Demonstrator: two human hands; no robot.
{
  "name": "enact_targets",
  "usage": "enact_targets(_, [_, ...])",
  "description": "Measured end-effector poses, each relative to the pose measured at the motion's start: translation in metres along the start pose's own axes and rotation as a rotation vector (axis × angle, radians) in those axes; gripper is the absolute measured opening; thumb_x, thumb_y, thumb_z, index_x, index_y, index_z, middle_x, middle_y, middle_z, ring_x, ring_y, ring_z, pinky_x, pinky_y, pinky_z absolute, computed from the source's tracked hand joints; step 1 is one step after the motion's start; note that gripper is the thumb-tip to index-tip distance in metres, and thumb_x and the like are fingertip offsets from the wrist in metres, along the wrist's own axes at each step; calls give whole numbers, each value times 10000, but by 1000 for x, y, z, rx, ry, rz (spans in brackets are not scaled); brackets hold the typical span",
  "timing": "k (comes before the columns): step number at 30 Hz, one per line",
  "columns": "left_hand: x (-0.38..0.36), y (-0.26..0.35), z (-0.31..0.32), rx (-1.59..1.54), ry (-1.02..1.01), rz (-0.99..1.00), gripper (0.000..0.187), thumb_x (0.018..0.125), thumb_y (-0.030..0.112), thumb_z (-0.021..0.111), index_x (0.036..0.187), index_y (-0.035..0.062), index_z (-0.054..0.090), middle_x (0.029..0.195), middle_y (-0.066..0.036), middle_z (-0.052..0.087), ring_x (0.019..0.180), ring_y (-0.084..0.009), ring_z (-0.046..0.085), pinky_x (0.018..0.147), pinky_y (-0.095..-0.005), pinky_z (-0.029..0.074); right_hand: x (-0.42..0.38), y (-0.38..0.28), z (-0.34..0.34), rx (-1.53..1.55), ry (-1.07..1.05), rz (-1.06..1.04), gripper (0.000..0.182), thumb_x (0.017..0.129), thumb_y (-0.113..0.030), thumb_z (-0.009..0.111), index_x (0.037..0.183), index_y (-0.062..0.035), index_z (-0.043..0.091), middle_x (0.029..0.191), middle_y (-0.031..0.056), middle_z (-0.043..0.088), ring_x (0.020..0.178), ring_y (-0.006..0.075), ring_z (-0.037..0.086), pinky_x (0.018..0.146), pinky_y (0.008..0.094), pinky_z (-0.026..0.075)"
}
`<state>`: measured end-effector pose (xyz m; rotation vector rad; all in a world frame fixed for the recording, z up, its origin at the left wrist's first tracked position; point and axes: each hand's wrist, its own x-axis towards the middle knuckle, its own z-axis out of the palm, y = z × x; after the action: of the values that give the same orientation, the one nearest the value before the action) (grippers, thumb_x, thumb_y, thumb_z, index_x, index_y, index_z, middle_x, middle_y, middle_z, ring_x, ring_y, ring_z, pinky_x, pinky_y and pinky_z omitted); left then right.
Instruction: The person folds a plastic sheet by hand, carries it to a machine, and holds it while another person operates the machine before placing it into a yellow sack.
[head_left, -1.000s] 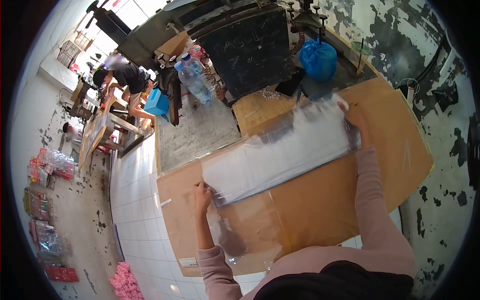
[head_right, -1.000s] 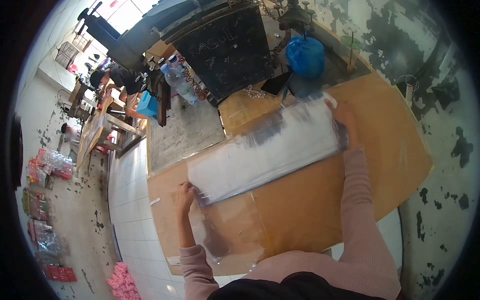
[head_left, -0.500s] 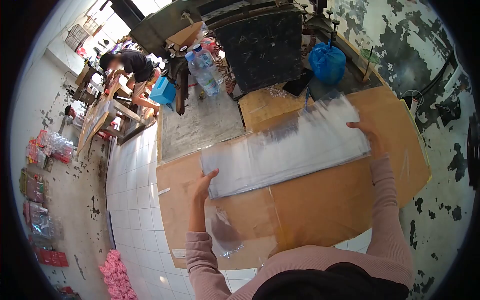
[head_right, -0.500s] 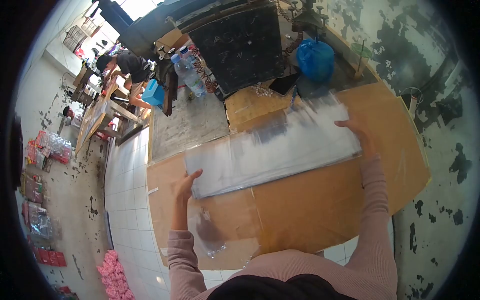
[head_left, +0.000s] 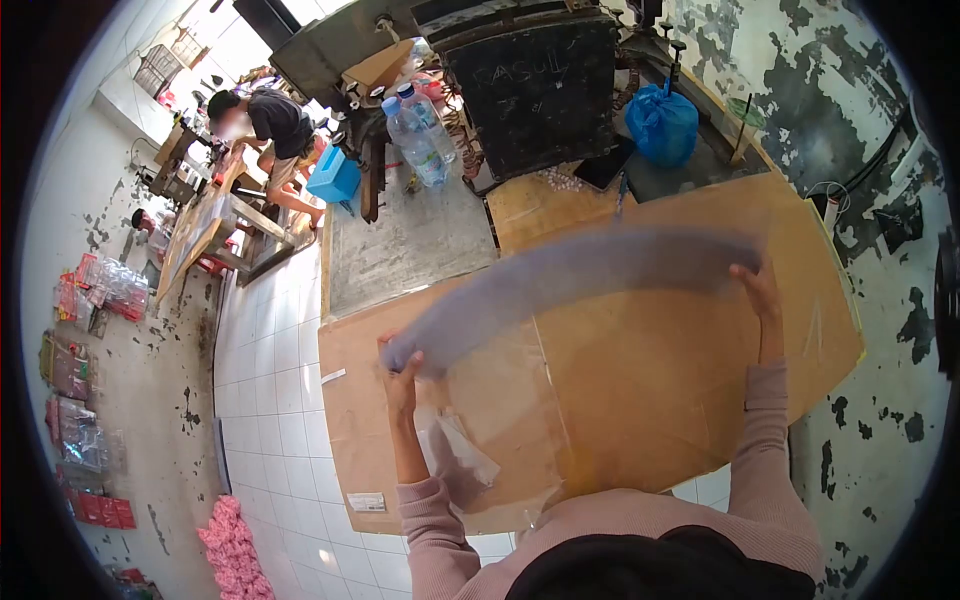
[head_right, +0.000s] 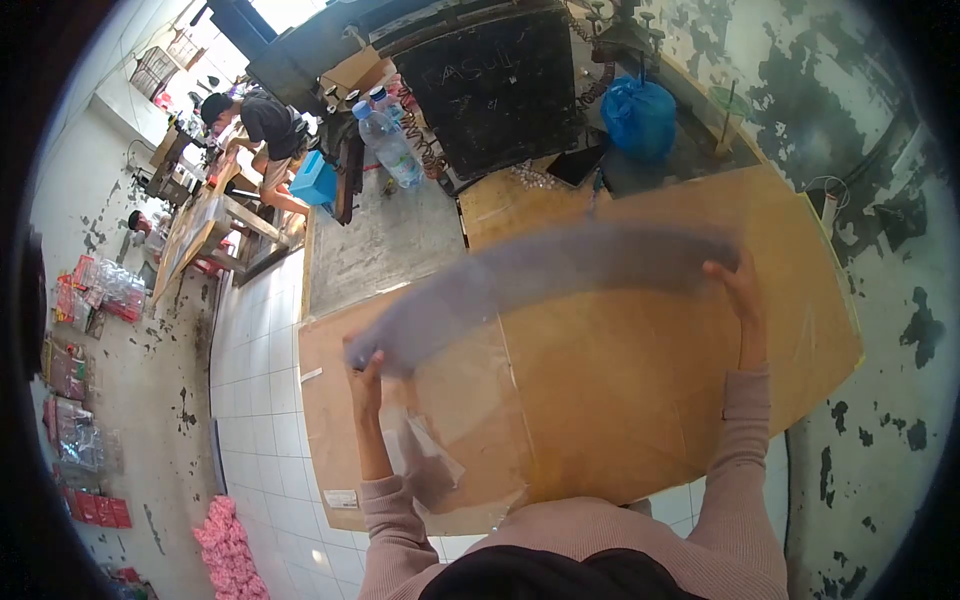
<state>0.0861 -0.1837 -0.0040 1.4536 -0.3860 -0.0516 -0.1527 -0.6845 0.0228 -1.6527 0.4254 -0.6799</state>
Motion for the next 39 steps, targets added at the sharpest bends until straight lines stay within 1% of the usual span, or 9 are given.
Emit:
enact_targets(14, [3, -11, 17, 71, 170, -122, 301, 703, 102, 674, 973, 13, 575, 923, -51, 590, 867, -160, 541, 794, -277, 413, 27, 45, 11, -79, 104, 22, 497, 600, -85, 746, 1046, -16, 538, 983, 80, 587, 908, 198, 559, 782, 298, 451])
enact_targets(18, [45, 33, 19, 262, 17, -237, 248, 717, 103, 669, 937, 8, 604, 869, -53, 607, 825, -141, 553, 759, -255, 420, 47, -58, 22, -125, -46, 315, 506, 589, -69, 752, 1041, -4, 532, 945, 79, 576, 835, 192, 552, 750, 311, 443])
enact_targets(22, [74, -4, 5, 290, -209, -651, 394, 676, 229, 699, 973, -10, 599, 915, -87, 614, 860, -159, 558, 754, -263, 420, 81, -7, -1, -347, -139, 633, 519, 595, -68, 743, 1058, -5, 516, 904, 72, 579, 792, 188, 550, 709, 313, 451])
enact_targets(26, [56, -35, -10, 528, -48, -529, 490, 719, 324, 664, 1069, 6, 538, 981, -107, 609, 892, -194, 563, 773, -302, 431, 64, 63, 10, -385, -100, 302, 605, 623, -135, 743, 1140, -2, 459, 1012, 111, 531, 904, 229, 506, 753, 319, 431])
enact_targets(28, [26, -9, -27, 522, 126, -437, 535, 723, 364, 658, 1100, 13, 514, 997, -130, 603, 913, -229, 563, 787, -319, 432, 78, 76, -24, -481, -150, 488, 625, 660, -150, 716, 1195, -3, 430, 1109, 146, 503, 1002, 268, 481, 823, 332, 410])
enact_targets(31, [-60, 35, -76, 726, 462, -244, 615, 699, 413, 671, 1122, 7, 484, 1029, -196, 577, 981, -303, 547, 825, -353, 426, 48, 30, 5, -1451, 205, -130, 503, 726, -229, 673, 1136, -3, 488, 1030, 154, 539, 933, 274, 517, 813, 338, 411])
enact_targets(34, [-180, 27, -94, 1140, 686, -405, 702, 693, 444, 657, 1194, 20, 409, 1139, -226, 496, 1058, -334, 485, 838, -373, 409, 1, -3, 91, -742, -242, -164, 435, 728, -252, 672, 1068, -21, 529, 971, 129, 558, 892, 244, 537, 768, 338, 418])
enact_targets(37, [-250, 22, -60, 1098, 474, -458, 1038, 564, 627, 650, 1325, 59, 230, 1344, -223, 239, 1245, -368, 229, 977, -489, 230, -66, -43, 235, -389, -1078, -335, 532, 666, -231, 717, 1103, -19, 499, 1102, 120, 497, 1020, 274, 486, 857, 326, 390])
enact_targets(39, [-267, 21, -43, 1142, 349, -422, 1193, 480, 704, 636, 1364, 78, 136, 1396, -204, 100, 1294, -385, 45, 1007, -556, 82, -95, -26, 313, -338, -1207, -579, 647, 643, -291, 728, 1156, -11, 451, 1158, 177, 459, 1081, 324, 441, 912, 354, 365])
